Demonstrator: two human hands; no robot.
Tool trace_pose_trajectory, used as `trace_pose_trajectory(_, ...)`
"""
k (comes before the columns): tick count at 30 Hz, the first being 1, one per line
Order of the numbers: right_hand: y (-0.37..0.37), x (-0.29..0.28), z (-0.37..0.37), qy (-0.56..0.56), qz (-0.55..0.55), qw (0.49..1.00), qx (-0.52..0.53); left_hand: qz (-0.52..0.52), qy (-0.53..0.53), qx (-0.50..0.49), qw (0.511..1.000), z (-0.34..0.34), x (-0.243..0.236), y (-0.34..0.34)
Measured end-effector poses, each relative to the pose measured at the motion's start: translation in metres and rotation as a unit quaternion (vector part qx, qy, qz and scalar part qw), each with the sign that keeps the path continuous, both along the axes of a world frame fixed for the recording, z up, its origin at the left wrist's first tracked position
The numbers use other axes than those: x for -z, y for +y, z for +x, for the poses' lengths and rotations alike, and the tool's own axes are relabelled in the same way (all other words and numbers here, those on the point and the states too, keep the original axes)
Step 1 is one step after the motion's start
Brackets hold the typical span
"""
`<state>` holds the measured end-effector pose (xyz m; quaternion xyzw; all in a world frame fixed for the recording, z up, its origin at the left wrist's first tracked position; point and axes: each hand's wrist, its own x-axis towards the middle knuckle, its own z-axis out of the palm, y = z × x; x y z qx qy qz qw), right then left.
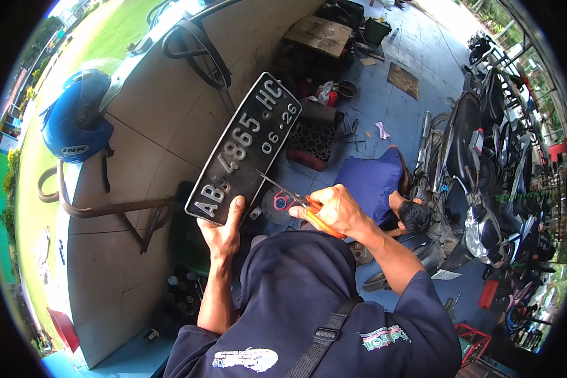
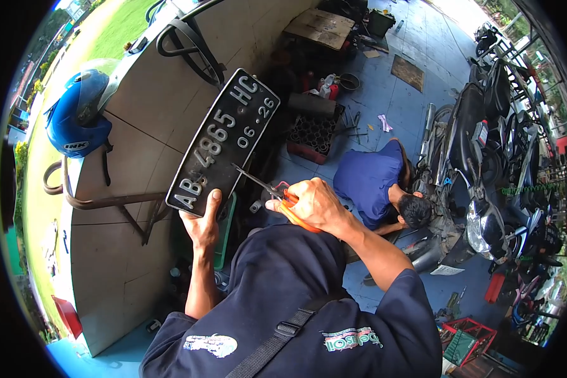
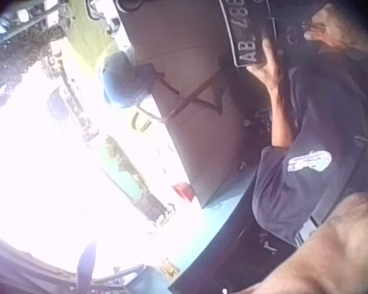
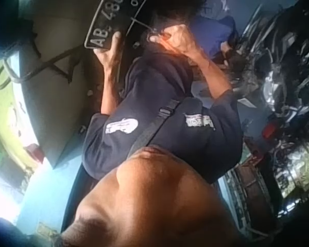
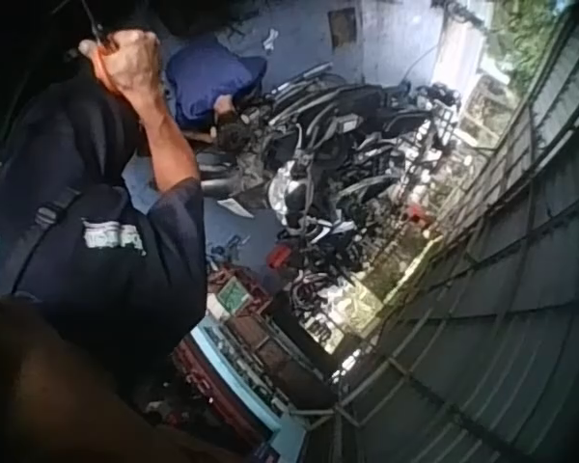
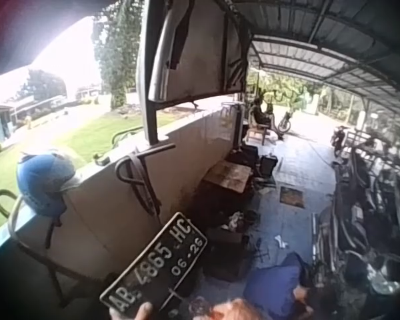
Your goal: Cutting license plate holes and preparing motorcycle parts for repair.
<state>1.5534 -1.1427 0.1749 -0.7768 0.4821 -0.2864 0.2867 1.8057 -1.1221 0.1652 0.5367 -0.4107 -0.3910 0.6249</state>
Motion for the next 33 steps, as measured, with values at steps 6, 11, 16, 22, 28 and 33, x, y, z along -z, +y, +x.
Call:
trace_pose_trajectory(6,-0.008,-0.006,-0.004,-0.009,0.199,0.98,-0.02,-0.021,-0.036,0.047,0.998,0.013,0.004,-0.004)
trace_pose_trajectory(11,-0.009,-0.008,-0.003,0.005,0.197,0.98,-0.019,-0.017,-0.094,0.059,0.994,0.019,0.002,-0.008)
trace_pose_trajectory(16,-0.01,-0.013,0.004,0.019,0.11,0.994,-0.002,-0.006,-0.169,0.082,0.982,0.024,-0.004,-0.014)
trace_pose_trajectory(22,-0.017,-0.014,0.0,-0.01,0.15,0.988,-0.028,0.011,-0.02,0.079,0.997,0.034,-0.002,-0.025)
trace_pose_trajectory(28,-0.029,-0.026,-0.02,0.079,-0.015,0.997,-0.023,0.038,0.055,0.15,0.986,0.054,-0.004,-0.035)
trace_pose_trajectory(33,-0.054,-0.017,-0.031,0.122,-0.234,0.964,-0.005,0.124,0.106,0.171,0.972,0.045,-0.015,-0.036)
